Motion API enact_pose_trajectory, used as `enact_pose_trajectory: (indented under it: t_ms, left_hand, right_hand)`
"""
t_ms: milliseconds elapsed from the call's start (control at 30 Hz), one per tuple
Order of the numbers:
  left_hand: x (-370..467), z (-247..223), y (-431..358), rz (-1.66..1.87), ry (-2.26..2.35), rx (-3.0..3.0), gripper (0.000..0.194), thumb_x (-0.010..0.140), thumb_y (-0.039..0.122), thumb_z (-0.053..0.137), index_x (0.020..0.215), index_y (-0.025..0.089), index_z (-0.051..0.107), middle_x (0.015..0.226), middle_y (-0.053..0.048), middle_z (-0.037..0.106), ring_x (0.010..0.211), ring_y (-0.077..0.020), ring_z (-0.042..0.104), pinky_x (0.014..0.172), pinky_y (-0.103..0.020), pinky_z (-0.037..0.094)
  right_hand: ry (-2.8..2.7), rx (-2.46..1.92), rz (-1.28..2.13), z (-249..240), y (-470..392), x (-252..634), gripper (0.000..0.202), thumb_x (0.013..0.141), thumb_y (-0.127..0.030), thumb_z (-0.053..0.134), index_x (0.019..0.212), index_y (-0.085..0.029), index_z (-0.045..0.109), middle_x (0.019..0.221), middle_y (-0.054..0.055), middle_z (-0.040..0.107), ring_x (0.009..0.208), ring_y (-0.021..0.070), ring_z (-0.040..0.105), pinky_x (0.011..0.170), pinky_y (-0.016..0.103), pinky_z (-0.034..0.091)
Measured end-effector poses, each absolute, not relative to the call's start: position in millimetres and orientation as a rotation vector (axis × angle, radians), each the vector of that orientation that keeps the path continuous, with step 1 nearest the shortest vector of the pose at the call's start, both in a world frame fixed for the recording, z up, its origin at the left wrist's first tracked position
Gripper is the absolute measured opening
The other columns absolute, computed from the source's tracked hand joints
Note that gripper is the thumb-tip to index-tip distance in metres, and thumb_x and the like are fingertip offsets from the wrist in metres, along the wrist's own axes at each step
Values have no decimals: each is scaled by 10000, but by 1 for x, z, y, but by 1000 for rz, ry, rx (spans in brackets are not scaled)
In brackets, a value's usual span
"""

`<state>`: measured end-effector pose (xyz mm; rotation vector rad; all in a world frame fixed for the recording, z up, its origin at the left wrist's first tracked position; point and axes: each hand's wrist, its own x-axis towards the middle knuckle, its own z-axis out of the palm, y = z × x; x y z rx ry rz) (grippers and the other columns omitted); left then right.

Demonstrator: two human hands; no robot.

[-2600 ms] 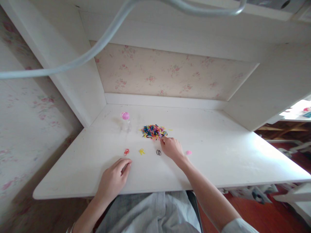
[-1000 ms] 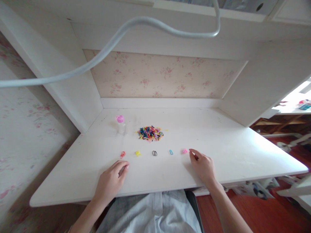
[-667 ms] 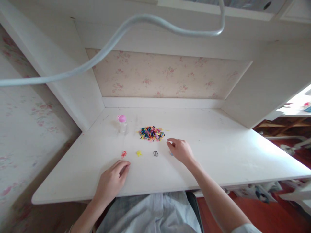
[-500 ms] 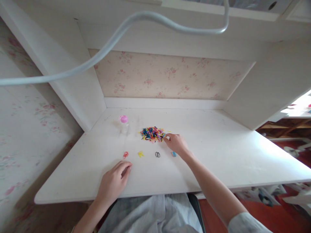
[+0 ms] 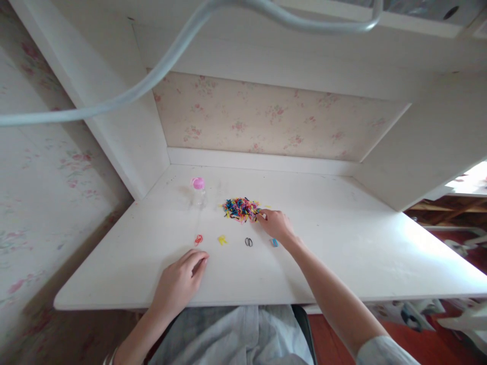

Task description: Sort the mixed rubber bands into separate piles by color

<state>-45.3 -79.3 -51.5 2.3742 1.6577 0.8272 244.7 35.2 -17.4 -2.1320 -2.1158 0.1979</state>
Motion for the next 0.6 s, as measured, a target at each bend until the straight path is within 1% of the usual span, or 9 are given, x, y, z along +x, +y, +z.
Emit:
enact_pose_trajectory:
  t_ms: [67,133,333,467,600]
  left_hand:
    - [-46,-52,-79,821,1663,2369,200,904,330,435,965,257,610,984,1,689,828,-133,660,733,-215,504]
    - [-46,-52,-79,811,1665,2367,196,905,325,435,965,256,608,989,3,688,844,-133,658,748,-217,501]
    - [-46,-52,-79,805,1664,2376,193,906,321,438,965,252,608,994,4,685,861,-133,655,755,-219,496]
    - [-46,-51,-79,834,1654,2379,203,904,321,434,968,248,612,989,-7,687,854,-137,655,755,-219,498]
    - [-46,-51,-79,836,1645,2388,220,906,323,419,968,246,615,975,-15,689,838,-140,657,750,-223,503]
  right_hand:
    - [-2120,-2117,209,-18,37,244,354,890,-443,390,1065,-333,678,947,30,702,836,178,632,666,237,400]
    - [-2108,-2109,209,-20,39,244,342,885,-410,397,1019,-318,698,950,37,703,826,177,631,663,238,395]
    - [-2023,-2086,204,-24,40,248,377,893,-413,371,990,-278,710,909,55,712,805,171,630,646,229,377]
    - [-1967,-2053,220,-25,40,257,397,899,-396,356,934,-250,724,883,60,715,808,169,631,637,222,369]
    - [-1926,-1979,260,-23,40,266,357,886,-378,390,963,-263,719,900,34,720,823,159,633,655,213,380]
